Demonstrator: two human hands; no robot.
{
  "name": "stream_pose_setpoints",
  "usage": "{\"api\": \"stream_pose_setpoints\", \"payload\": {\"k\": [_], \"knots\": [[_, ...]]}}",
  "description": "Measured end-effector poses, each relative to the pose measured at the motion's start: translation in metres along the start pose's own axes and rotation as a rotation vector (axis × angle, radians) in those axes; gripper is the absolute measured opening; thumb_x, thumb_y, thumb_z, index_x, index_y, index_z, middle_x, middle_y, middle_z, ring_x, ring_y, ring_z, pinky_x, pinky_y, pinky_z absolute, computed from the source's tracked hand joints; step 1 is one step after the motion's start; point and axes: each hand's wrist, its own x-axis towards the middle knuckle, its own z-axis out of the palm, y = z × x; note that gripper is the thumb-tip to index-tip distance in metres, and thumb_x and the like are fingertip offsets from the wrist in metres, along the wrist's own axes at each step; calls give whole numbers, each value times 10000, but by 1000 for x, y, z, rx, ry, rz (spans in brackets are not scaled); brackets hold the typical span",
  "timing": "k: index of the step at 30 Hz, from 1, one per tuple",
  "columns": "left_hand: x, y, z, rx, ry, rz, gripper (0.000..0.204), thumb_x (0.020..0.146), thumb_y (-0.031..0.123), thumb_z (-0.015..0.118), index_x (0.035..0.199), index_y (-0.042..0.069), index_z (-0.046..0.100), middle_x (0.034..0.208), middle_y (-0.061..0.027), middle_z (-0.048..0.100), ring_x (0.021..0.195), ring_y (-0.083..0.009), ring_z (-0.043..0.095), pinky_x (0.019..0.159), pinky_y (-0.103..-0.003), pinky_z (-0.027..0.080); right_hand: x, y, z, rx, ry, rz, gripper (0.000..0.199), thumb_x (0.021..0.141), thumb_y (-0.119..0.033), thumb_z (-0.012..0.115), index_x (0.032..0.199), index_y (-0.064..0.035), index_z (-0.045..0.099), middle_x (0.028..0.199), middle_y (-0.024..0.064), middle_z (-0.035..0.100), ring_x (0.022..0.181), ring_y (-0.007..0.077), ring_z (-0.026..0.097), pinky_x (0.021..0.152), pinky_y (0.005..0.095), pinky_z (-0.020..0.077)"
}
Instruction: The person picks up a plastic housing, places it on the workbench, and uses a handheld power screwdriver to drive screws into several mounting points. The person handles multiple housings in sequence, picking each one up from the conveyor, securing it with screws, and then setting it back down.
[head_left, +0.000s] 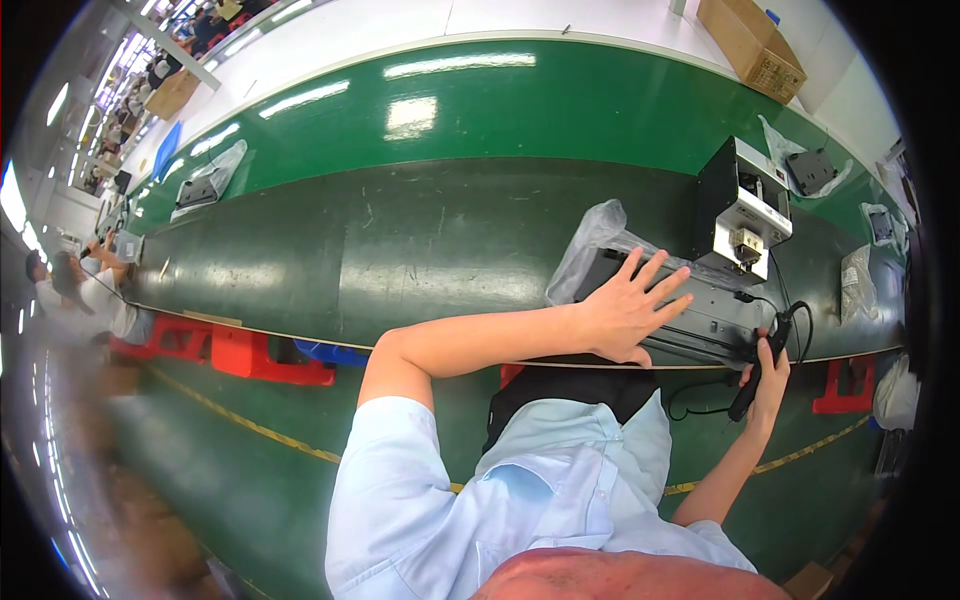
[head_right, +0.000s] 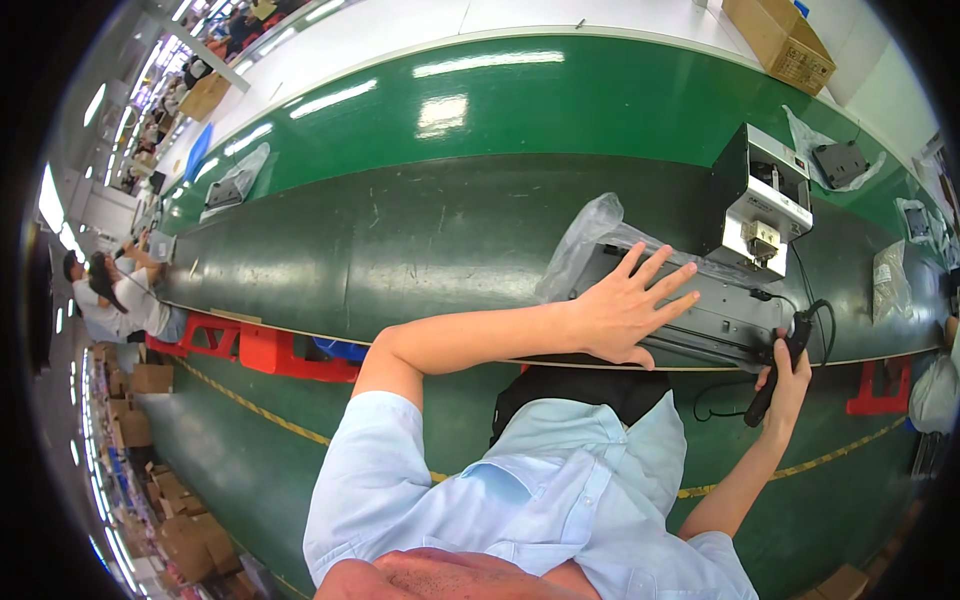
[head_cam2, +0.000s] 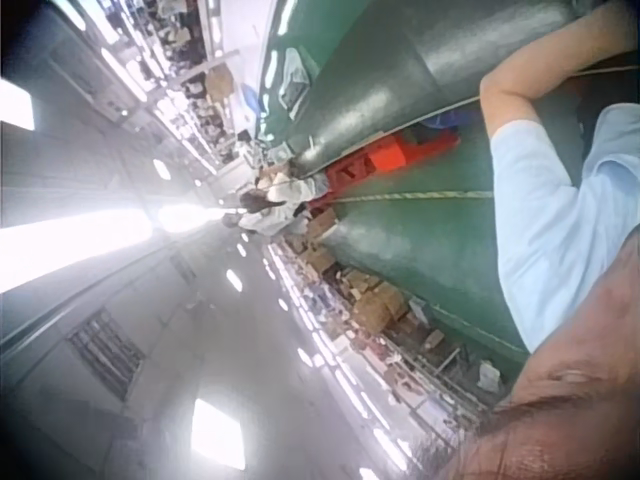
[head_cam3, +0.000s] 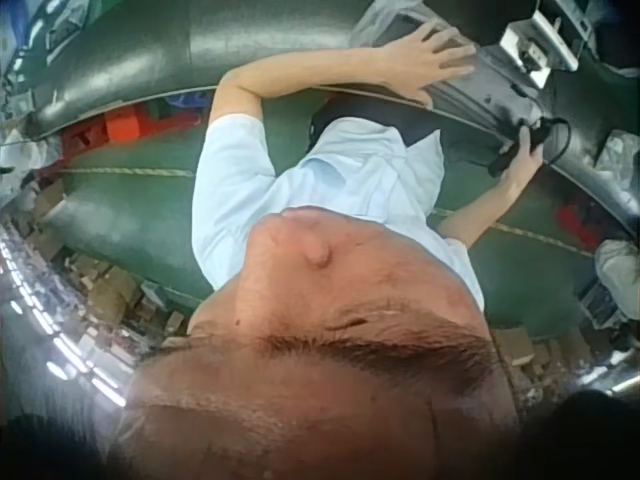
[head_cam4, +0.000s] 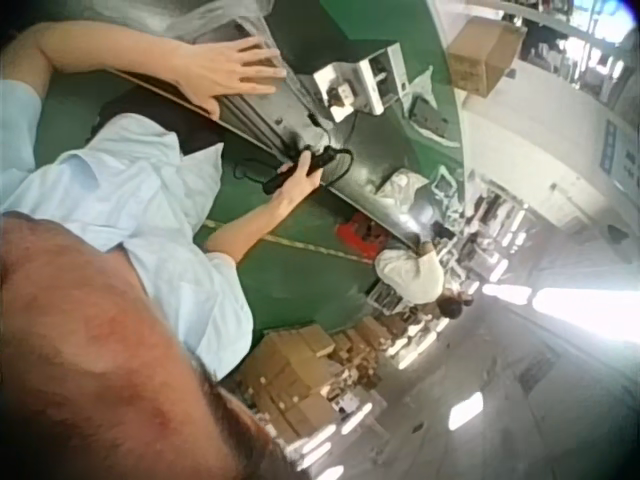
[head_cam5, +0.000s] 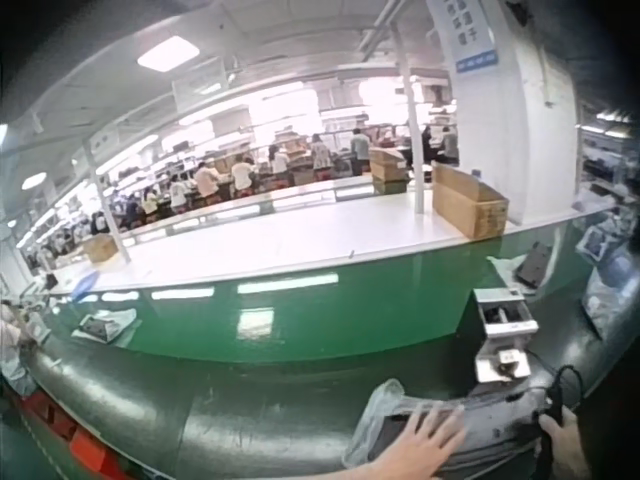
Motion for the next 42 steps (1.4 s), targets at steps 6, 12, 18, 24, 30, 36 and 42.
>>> {"api": "stream_pose_setpoints", "payload": {"k": [6, 12, 18, 24, 30, 36, 42], "knots": [[-2, -23, -10, 80, -75, -30, 1083, 711, 569, 838, 1575, 92, 393, 1520, -257, 432, 1273, -436, 487, 1003, -540, 416, -5, 6, 17, 20, -418, -22, 290, 1020, -229, 623, 1174, 16, 608, 980, 91, 670, 491, 100, 522, 433, 262, 405], [-4, -26, -52, 113, -471, -226, 984, 682, 322, 814, 1554, 93, 418, 1262, -256, 557, 1154, -379, 555, 927, -510, 454, -2, 5, 24, 274, -365, 75, 352, 1042, -306, 588, 1203, 7, 578, 1126, 149, 672, 458, 97, 470, 405, 259, 373], [-4, -64, -91, 150, -537, -458, 992, 678, 253, 792, 1578, 137, 392, 1318, -282, 539, 1224, -429, 532, 993, -553, 438, 2, 10, 21, 293, -367, 97, 402, 1037, -364, 595, 1209, -2, 570, 1135, 147, 650, 429, 94, 443, 376, 255, 347], [-19, -153, -75, 350, -178, -616, 902, 747, 187, 742, 1582, 207, 402, 1497, -293, 424, 1369, -467, 430, 1112, -706, 317, 4, 13, 20, 324, -374, 106, 387, 1040, -346, 579, 1206, 4, 566, 1126, 146, 649, 423, 92, 434, 371, 254, 343], [-34, -216, -16, 511, 222, -633, 559, 829, 131, 656, 1386, 122, 603, 1423, -173, 574, 1357, -373, 489, 1132, -669, 319, 5, 16, 21, 363, -374, 115, 402, 1034, -347, 582, 1205, 17, 570, 1121, 163, 648, 424, 103, 441, 367, 256, 345], [-5, -186, 0, 203, 423, -342, 279, 810, 71, 643, 1076, 86, 728, 1150, -92, 663, 1138, -300, 593, 974, -474, 449, 4, 15, 19, 353, -368, 101, 402, 1038, -362, 568, 1198, 7, 569, 1119, 135, 641, 431, 85, 439, 361, 245, 347], [-10, -178, 2, 83, 487, -233, 165, 824, 40, 656, 951, 81, 753, 1011, -68, 661, 1031, -291, 612, 903, -426, 494, 10, 14, 21, 383, -356, 157, 413, 1046, -349, 570, 1226, 23, 562, 1136, 168, 651, 430, 108, 444, 373, 259, 359]]}}
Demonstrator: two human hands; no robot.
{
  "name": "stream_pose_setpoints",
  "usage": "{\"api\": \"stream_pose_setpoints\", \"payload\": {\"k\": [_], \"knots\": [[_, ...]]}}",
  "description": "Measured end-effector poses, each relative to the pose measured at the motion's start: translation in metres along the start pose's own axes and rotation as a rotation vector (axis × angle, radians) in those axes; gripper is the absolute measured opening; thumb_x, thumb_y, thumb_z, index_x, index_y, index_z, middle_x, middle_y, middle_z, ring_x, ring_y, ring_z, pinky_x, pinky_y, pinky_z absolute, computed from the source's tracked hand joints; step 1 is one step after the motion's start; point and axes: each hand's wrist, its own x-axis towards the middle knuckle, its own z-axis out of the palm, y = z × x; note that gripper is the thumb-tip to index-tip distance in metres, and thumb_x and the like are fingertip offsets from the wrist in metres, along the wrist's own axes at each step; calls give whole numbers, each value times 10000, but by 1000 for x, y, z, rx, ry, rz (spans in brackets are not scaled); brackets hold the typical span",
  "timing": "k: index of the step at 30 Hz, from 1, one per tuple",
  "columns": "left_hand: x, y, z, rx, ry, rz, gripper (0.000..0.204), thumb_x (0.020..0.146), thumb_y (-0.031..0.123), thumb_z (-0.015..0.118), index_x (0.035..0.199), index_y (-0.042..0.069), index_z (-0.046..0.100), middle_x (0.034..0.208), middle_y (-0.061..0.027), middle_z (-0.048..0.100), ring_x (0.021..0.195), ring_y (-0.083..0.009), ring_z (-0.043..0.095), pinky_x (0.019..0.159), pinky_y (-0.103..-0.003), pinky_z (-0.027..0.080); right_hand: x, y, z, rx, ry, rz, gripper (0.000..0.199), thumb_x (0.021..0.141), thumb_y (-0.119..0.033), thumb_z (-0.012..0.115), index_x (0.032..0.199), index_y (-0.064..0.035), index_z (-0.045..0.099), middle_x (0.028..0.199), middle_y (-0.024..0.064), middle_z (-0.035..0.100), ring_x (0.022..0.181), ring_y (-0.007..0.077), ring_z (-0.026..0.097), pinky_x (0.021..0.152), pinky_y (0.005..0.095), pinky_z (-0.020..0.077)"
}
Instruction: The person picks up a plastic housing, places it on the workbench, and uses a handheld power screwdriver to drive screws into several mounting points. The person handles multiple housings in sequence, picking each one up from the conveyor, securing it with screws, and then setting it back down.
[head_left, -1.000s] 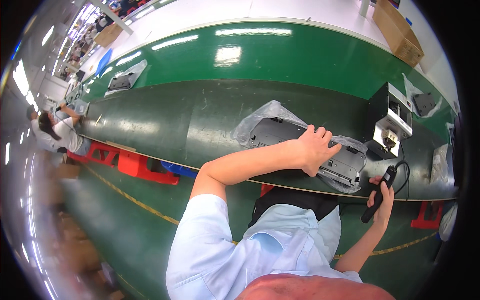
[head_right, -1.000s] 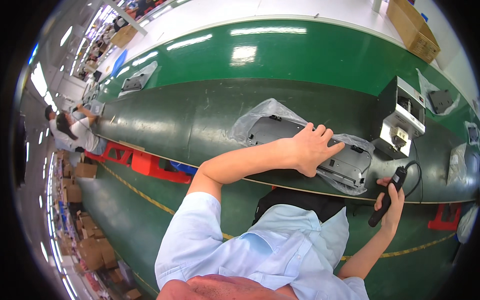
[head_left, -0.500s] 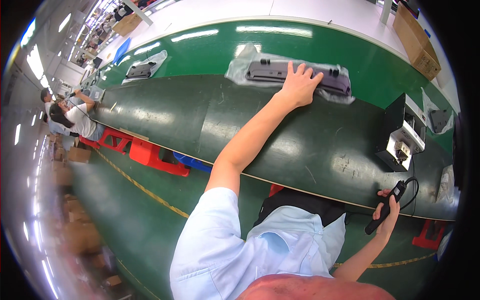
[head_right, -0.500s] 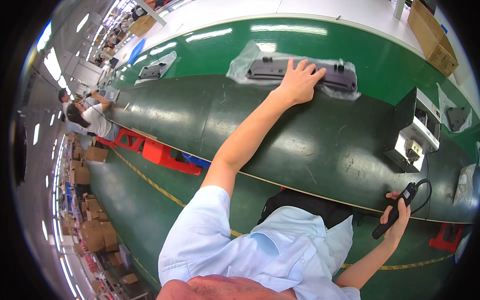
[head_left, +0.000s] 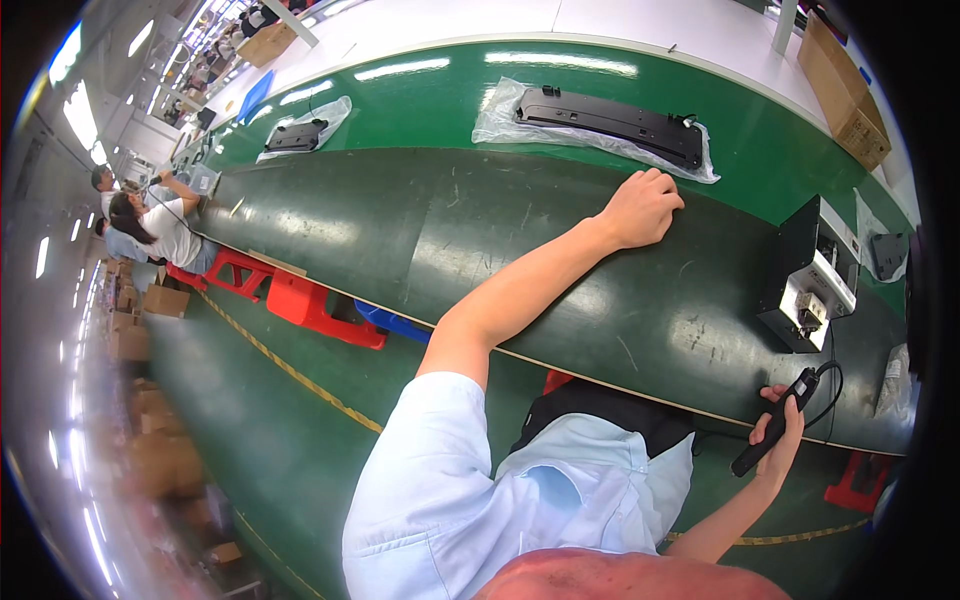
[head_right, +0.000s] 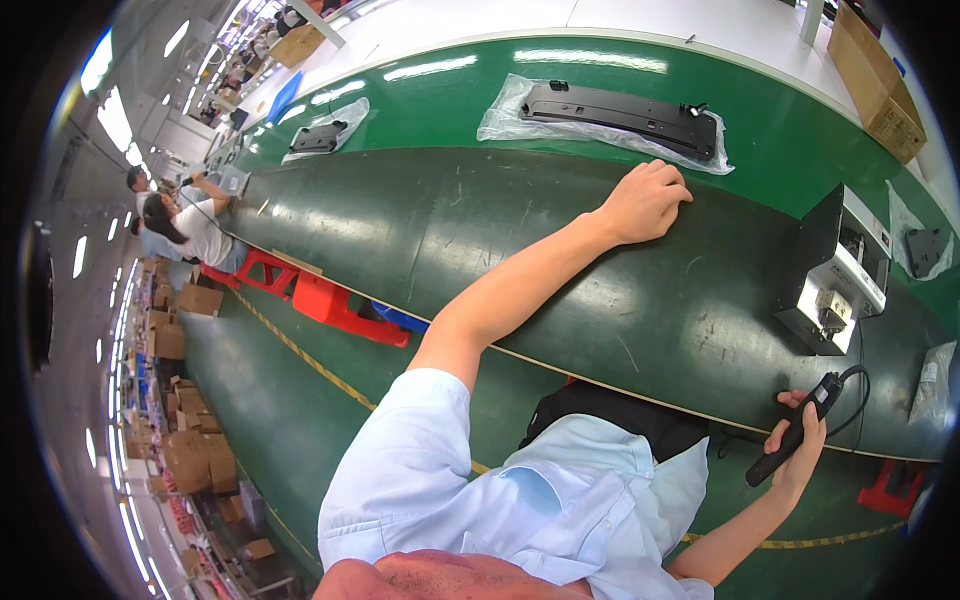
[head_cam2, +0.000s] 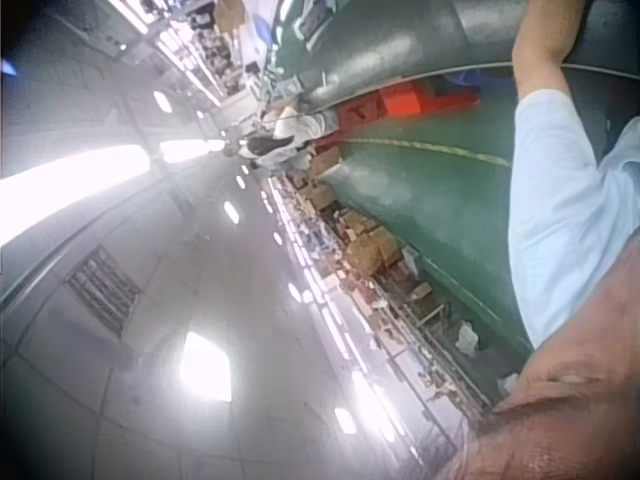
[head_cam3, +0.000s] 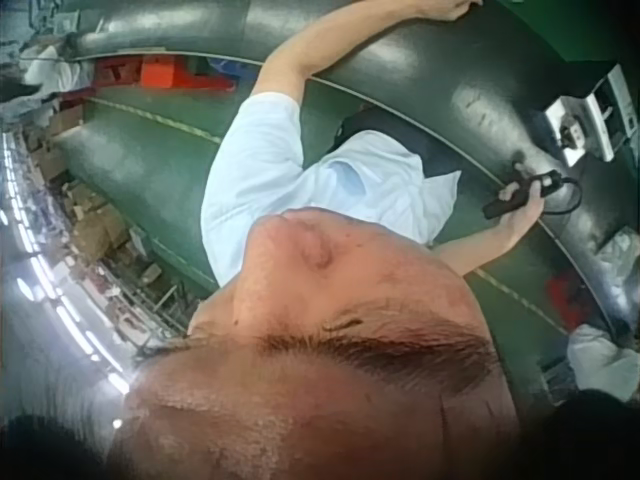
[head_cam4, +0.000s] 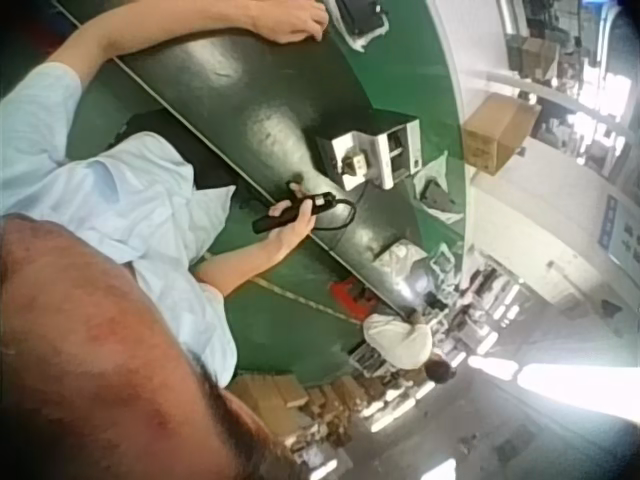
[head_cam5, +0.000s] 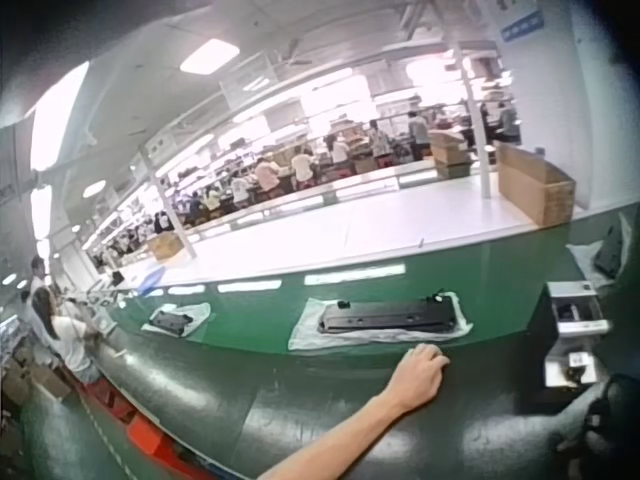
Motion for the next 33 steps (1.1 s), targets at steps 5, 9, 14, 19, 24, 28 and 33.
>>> {"api": "stream_pose_setpoints", "payload": {"k": [5, 9, 14, 19, 24, 28, 33], "knots": [[-1, -12, 1, -113, 73, -258, 146, 834, 23, 624, 888, 67, 753, 917, -105, 639, 953, -318, 622, 846, -426, 529, 17, -4, 13, -132, 69, -103, 471, 1044, -287, 585, 1390, 20, 492, 1268, 156, 636, 530, 88, 510, 380, 249, 394], [0, -12, 4, -126, 58, -264, 154, 837, 21, 616, 886, 67, 755, 912, -116, 636, 937, -329, 627, 836, -437, 531, 25, -11, 19, -233, -16, -161, 474, 1031, -230, 588, 1409, 31, 471, 1281, 156, 621, 557, 89, 526, 388, 239, 430], [-3, -13, 0, -78, 36, -266, 152, 838, 25, 617, 885, 63, 756, 906, -115, 637, 938, -331, 631, 840, -444, 532, 30, 3, 8, -157, 17, -206, 455, 1033, -199, 574, 1407, 39, 469, 1240, 155, 629, 552, 89, 517, 380, 238, 426], [-1, -13, 2, -87, 40, -255, 159, 841, 25, 612, 886, 66, 759, 908, -118, 636, 942, -334, 630, 841, -447, 529, 31, 14, 1, -75, 85, -299, 427, 1038, -168, 562, 1396, 48, 476, 1204, 162, 633, 546, 85, 500, 395, 238, 432], [0, -12, 1, -97, 33, -262, 163, 845, 28, 609, 892, 68, 760, 907, -119, 636, 942, -333, 629, 840, -448, 528, 31, 17, 0, -131, 102, -324, 411, 1054, -184, 552, 1385, 48, 483, 1176, 143, 643, 562, 70, 488, 417, 232, 426], [-2, -13, 1, -92, 38, -260, 162, 845, 29, 612, 897, 71, 760, 906, -117, 635, 935, -329, 627, 837, -446, 528, 31, 15, 5, -113, 121, -313, 397, 1039, -153, 558, 1372, 57, 498, 1171, 158, 637, 544, 80, 486, 403, 236, 423], [-3, -14, 2, -87, 36, -256, 161, 844, 28, 614, 896, 73, 760, 904, -116, 634, 932, -328, 626, 836, -446, 528, 31, 15, 5, -123, 123, -308, 396, 1039, -160, 562, 1364, 57, 501, 1164, 152, 640, 543, 78, 483, 401, 236, 420]]}}
